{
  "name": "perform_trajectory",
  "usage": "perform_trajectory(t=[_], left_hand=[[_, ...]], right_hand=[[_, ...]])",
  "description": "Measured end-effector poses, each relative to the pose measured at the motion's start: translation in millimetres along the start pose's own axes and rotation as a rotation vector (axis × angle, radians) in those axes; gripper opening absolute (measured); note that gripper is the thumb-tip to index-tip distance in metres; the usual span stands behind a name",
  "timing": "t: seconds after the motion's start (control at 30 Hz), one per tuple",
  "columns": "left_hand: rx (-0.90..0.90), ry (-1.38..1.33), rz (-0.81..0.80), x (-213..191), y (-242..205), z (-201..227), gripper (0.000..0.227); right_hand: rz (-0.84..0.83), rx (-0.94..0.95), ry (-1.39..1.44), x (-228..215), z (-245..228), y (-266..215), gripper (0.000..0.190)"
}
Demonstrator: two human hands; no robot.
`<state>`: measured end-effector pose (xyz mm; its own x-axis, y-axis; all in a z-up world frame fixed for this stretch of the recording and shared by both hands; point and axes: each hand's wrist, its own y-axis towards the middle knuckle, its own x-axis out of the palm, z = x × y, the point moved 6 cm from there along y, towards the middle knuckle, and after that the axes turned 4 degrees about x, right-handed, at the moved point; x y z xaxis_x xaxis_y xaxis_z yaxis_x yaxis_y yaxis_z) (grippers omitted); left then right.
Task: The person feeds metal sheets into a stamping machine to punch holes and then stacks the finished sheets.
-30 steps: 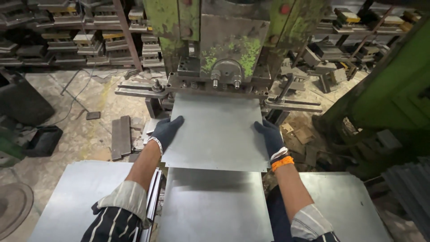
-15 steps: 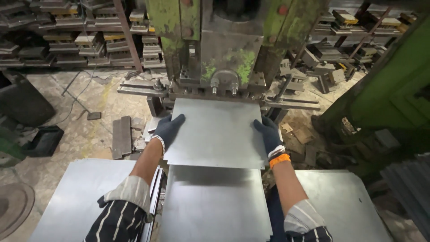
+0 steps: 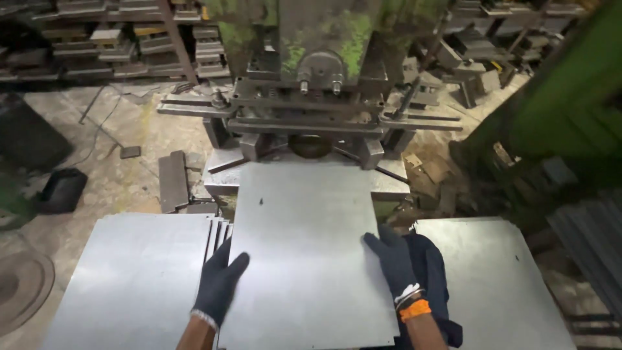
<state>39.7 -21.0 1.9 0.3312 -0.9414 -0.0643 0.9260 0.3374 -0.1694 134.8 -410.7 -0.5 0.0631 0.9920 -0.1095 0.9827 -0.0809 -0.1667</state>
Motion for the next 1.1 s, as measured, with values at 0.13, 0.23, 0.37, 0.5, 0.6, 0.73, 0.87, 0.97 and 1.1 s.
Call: perform_trajectory(t=[0.13, 0.23, 0.37, 0.5, 0.6, 0.73, 0.87, 0.97, 1.1], left_hand=[[0.009, 0.136, 0.034, -7, 4, 15, 0.061], [0.038, 0.314, 0.119, -9, 11, 41, 0.056], [0.173, 0.527, 0.272, -23, 43, 14, 0.055], [0.065, 0.571, 0.21, -10, 46, 11, 0.074], [0.036, 0.477, 0.126, -1, 74, -12, 0.077], [0.17, 0.298, -0.014, 22, 89, -1, 0.074], [0.205, 0.039, -0.167, 51, 72, 25, 0.072], [0.304, 0.189, -0.183, 59, 54, 52, 0.076], [0.244, 0.166, -0.191, 56, 69, 39, 0.081]], right_hand=[[-0.041, -0.139, -0.138, 8, -46, -17, 0.03], [0.066, -0.245, -0.558, 11, -62, -6, 0.032], [0.299, -0.217, -0.978, 4, -52, -1, 0.031], [0.356, -0.2, -0.79, -5, -17, 0, 0.046], [0.172, -0.082, -0.404, -14, 62, 42, 0.061], [-0.038, 0.022, 0.059, 6, 25, 21, 0.061], [-0.179, 0.126, 0.256, 19, 1, 7, 0.067], [-0.21, 0.104, 0.271, 20, 6, 7, 0.072], [-0.216, -0.005, 0.128, 22, 6, 14, 0.079]])
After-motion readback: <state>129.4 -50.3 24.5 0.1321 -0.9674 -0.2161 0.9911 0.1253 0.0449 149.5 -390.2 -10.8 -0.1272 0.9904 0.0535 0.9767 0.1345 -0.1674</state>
